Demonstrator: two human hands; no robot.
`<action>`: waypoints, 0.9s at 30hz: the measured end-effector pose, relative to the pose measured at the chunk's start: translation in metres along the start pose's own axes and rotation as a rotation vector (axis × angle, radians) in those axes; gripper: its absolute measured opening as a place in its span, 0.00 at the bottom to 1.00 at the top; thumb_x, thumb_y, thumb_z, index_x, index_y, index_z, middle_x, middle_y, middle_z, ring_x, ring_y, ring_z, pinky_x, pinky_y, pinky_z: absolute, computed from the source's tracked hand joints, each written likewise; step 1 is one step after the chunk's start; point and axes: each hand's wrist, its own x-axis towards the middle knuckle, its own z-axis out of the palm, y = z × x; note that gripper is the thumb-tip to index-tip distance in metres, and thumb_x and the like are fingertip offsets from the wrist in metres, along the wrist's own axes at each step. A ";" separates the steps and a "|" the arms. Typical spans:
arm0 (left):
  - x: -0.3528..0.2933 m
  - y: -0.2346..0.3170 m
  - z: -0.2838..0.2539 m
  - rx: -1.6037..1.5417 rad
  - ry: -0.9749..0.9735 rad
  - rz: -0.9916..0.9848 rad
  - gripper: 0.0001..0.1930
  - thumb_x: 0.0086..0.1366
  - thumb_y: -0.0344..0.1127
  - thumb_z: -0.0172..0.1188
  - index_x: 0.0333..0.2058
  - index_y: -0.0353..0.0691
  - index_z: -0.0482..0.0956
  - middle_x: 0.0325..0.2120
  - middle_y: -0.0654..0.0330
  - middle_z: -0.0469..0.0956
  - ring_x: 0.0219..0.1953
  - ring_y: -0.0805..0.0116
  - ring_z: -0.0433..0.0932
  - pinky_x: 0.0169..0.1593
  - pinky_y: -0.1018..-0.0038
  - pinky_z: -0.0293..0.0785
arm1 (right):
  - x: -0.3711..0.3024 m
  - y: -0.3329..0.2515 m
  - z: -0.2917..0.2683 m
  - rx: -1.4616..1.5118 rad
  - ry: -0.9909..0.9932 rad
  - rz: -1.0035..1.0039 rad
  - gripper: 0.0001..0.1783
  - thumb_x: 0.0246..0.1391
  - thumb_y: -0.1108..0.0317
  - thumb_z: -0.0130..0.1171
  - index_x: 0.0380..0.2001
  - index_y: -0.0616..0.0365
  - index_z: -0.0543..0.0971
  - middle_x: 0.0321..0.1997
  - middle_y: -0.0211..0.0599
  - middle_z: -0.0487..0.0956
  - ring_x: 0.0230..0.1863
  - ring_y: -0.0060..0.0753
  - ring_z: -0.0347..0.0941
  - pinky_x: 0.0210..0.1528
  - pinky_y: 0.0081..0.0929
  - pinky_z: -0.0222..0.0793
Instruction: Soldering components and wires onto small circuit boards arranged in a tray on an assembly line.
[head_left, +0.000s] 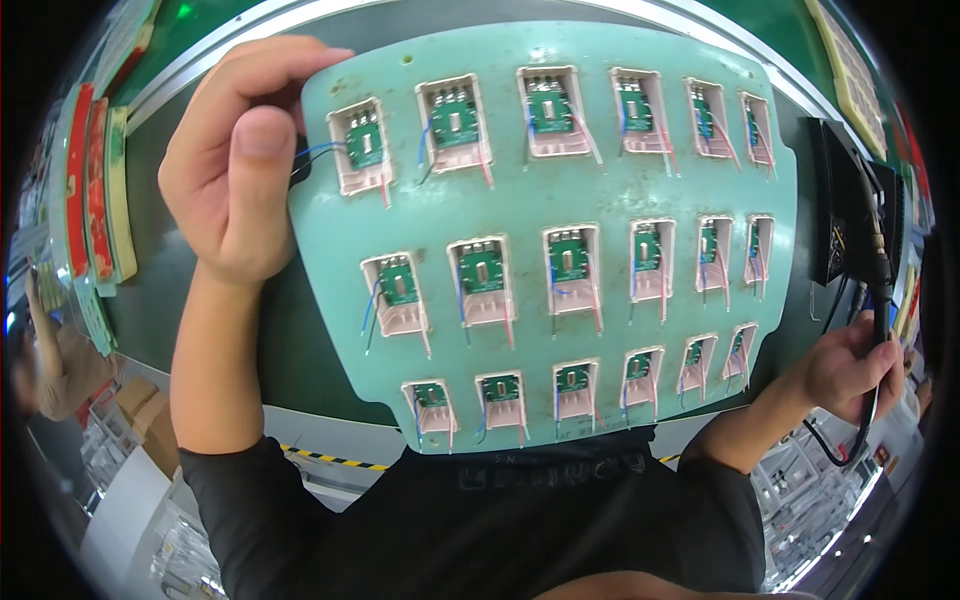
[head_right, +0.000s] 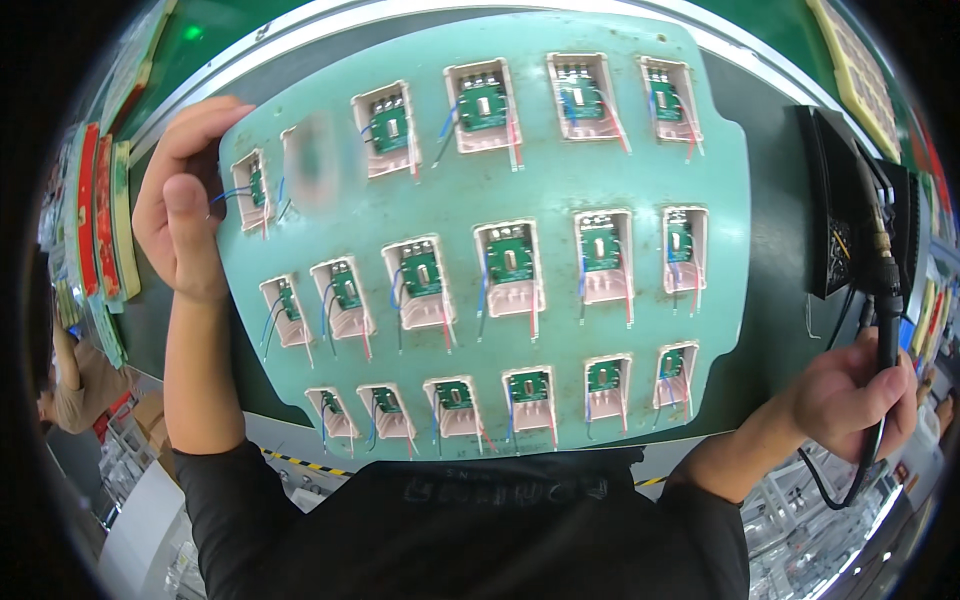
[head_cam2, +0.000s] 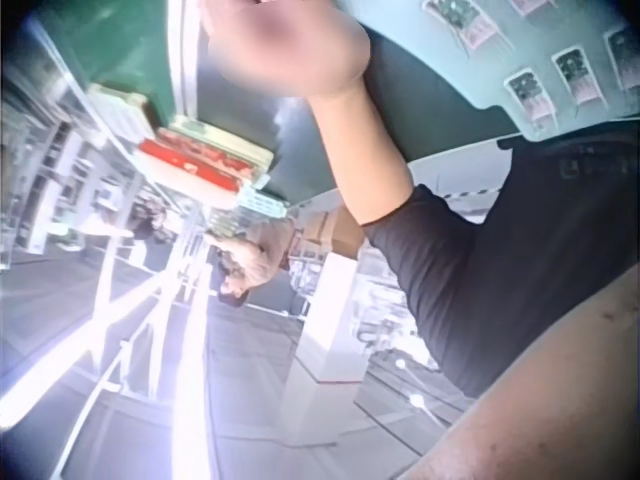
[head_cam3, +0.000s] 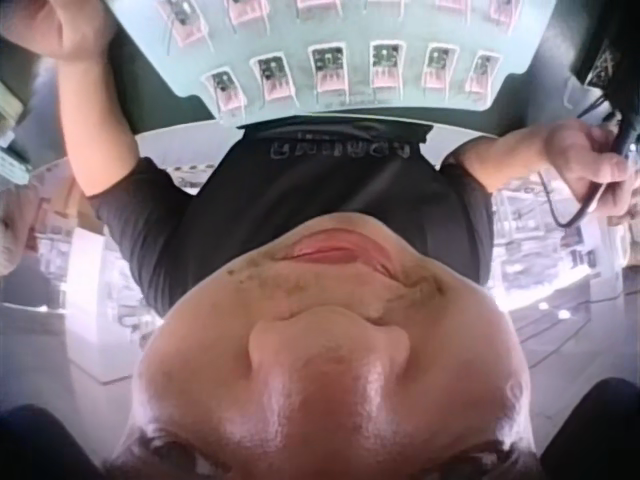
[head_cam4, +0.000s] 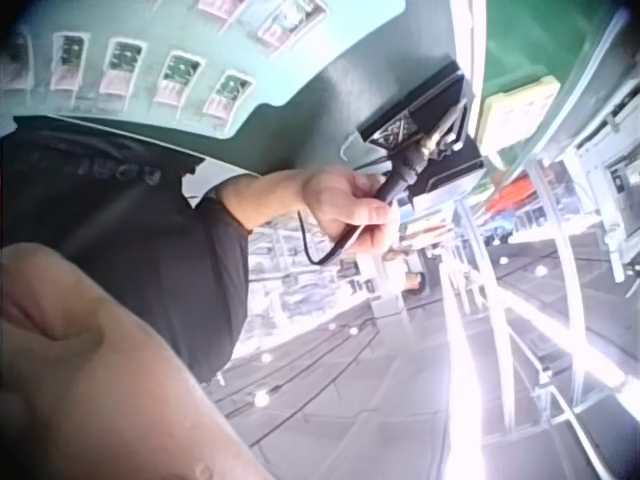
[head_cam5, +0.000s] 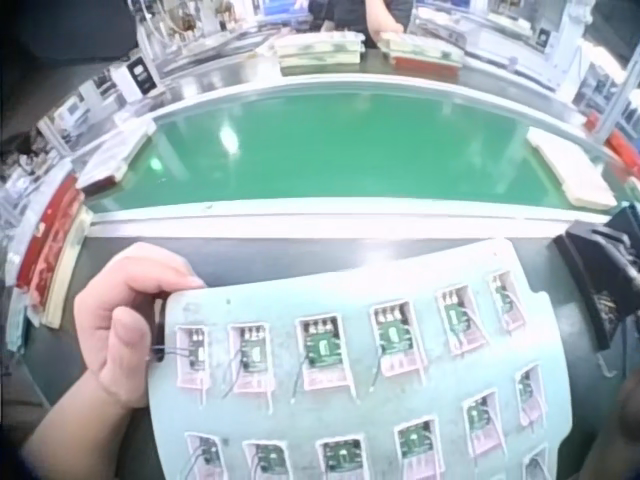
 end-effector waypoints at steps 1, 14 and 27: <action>0.001 0.001 0.000 -0.006 0.011 0.010 0.16 0.65 0.36 0.46 0.37 0.25 0.74 0.34 0.56 0.74 0.30 0.75 0.68 0.35 0.82 0.64 | 0.001 0.000 -0.003 0.013 -0.018 0.008 0.09 0.49 0.73 0.53 0.25 0.71 0.71 0.19 0.49 0.72 0.14 0.34 0.66 0.18 0.22 0.65; 0.003 0.000 -0.009 0.040 -0.094 -0.022 0.21 0.69 0.41 0.39 0.37 0.26 0.74 0.39 0.50 0.73 0.39 0.69 0.71 0.43 0.78 0.65 | -0.004 0.000 0.005 -0.028 0.045 0.053 0.08 0.48 0.73 0.55 0.25 0.69 0.71 0.17 0.48 0.72 0.14 0.34 0.66 0.18 0.21 0.65; 0.006 0.035 0.006 0.000 0.107 -0.276 0.12 0.64 0.29 0.46 0.28 0.29 0.76 0.22 0.59 0.75 0.21 0.80 0.67 0.27 0.83 0.63 | -0.006 -0.001 0.013 -0.020 0.080 0.066 0.07 0.47 0.74 0.57 0.23 0.66 0.71 0.15 0.45 0.70 0.12 0.31 0.64 0.18 0.20 0.65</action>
